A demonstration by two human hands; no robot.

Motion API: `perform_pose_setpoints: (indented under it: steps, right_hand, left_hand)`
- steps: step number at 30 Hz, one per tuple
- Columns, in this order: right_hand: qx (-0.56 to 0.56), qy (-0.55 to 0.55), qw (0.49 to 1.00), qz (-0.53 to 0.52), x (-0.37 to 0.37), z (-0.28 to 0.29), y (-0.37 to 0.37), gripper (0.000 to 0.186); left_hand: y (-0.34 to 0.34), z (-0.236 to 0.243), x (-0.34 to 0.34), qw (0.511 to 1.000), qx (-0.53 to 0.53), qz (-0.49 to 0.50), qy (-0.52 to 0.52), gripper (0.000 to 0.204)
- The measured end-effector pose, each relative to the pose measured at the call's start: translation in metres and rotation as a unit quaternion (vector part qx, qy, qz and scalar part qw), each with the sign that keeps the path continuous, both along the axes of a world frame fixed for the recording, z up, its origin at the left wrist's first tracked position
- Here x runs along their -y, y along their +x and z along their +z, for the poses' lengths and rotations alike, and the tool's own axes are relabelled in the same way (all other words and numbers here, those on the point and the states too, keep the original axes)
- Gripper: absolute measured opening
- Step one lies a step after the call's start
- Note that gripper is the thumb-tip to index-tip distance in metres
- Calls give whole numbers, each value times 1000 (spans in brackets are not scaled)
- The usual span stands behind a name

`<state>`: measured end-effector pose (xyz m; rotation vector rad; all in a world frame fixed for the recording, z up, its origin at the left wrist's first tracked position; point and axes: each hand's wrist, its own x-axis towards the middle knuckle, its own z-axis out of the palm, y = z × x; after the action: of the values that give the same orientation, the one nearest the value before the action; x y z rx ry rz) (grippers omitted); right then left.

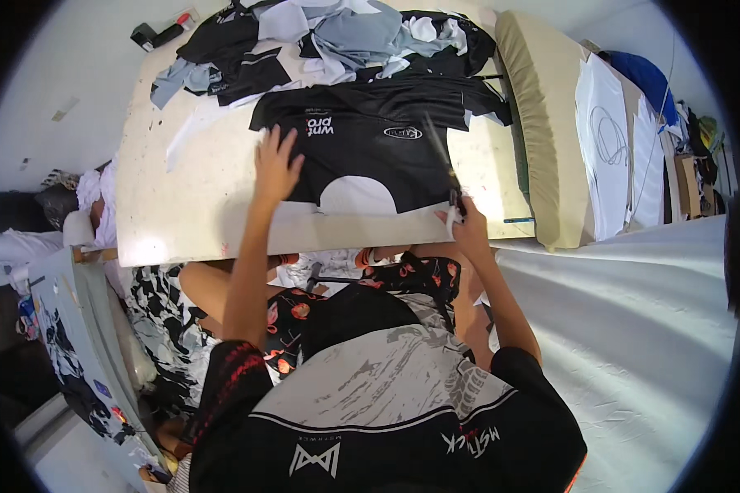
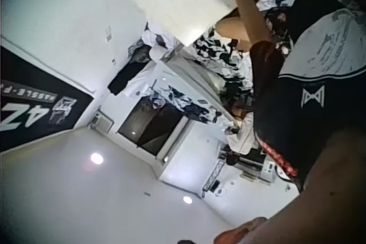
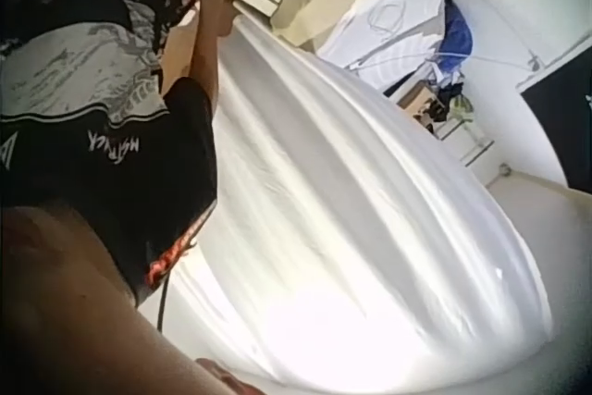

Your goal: Cutting out clothing patterns from a piece of black fabric using scissors.

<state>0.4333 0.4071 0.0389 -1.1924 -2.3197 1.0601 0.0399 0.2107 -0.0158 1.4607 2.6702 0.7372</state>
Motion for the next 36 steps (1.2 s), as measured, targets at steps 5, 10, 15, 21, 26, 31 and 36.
perform_pose_setpoints:
  steps: [5, 10, 15, 21, 26, 31, 36]
  right_hand:
    - [-5, -56, 998, -32, 23, 25, 40, 40]
    - [39, -406, 913, -31, 74, 57, 98, 35]
    - [86, -482, 871, -46, 95, 55, 109, 37]
    - [86, -482, 872, -7, 93, 32, 63, 41]
    - [50, -495, 868, 6, 98, 36, 44, 40]
    - [75, -491, 868, 11, 104, 43, 44, 36]
    - [56, -492, 869, 9, 111, 43, 44, 38]
  left_hand:
    - [76, -1, 22, 998, -21, -53, 23, 68]
    - [84, 21, 27, 998, -31, -62, 4, 67]
    - [126, 32, 12, 989, -27, -135, 52, 58]
    - [180, 12, 9, 977, 5, -193, 91, 59]
    - [182, 4, 17, 974, 21, -202, 101, 64]
    - [183, 2, 15, 974, 24, -209, 86, 63]
    - [182, -1, 15, 972, 19, -200, 118, 56]
